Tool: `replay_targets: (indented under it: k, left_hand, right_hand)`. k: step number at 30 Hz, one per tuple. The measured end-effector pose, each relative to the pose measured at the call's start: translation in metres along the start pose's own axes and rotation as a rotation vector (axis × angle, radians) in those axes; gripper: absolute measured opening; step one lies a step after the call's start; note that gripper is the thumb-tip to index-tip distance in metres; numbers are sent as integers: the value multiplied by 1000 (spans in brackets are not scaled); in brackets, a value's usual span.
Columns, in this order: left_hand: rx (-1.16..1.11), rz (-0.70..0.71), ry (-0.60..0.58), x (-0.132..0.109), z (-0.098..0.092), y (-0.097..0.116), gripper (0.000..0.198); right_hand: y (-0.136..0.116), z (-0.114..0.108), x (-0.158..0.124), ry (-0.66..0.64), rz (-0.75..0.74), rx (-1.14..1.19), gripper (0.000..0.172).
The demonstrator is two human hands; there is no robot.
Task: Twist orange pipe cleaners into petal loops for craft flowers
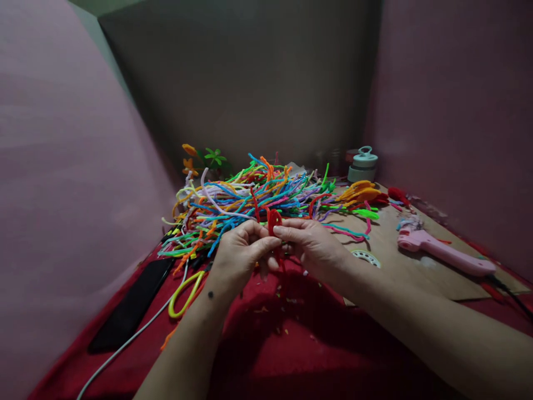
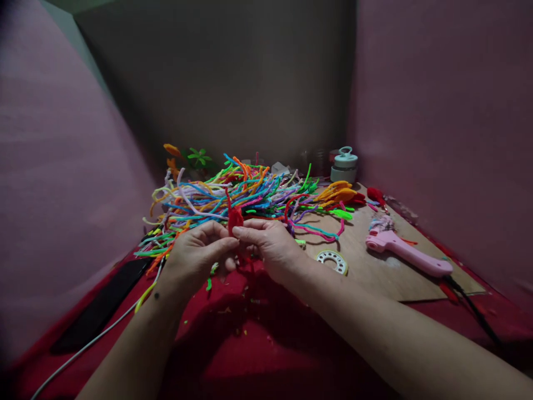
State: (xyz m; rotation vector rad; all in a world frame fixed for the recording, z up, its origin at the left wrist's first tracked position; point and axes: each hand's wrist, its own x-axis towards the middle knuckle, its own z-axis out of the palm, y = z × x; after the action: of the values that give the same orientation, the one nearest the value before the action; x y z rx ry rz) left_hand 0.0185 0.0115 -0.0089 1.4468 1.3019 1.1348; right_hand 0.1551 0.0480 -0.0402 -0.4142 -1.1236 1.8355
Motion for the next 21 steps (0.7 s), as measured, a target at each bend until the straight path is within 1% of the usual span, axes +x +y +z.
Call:
replay_targets:
  k: [3,5,6,10,13,17,21]
  left_hand:
    - [-34,23,104,0,-5,3,20]
    - [-80,48,155,1,-10,4,19]
    - [-106,51,146,1,-11,4,18]
    - [-211,25,28,2,-13,0,19]
    - [-248,-3,-23,2,-15,-2,21]
    - [-225,-19,-118,2,-21,-2,17]
    - [-124,-24,-157,1,-24,0,17]
  right_hand:
    - [-3,1,-1,45,-36,-95,16]
    - [-4,3,-2,46,-37,-161,17]
    - [-5,4,-3,39,-30,-191,18]
    - [-5,9,-6,-1,-7,-272,18]
    - [-6,11,-7,-47,6,-312,19]
    - [-9,12,-8,-72,17,-377,21]
    - [-5,11,-8,-103,36,-378,17]
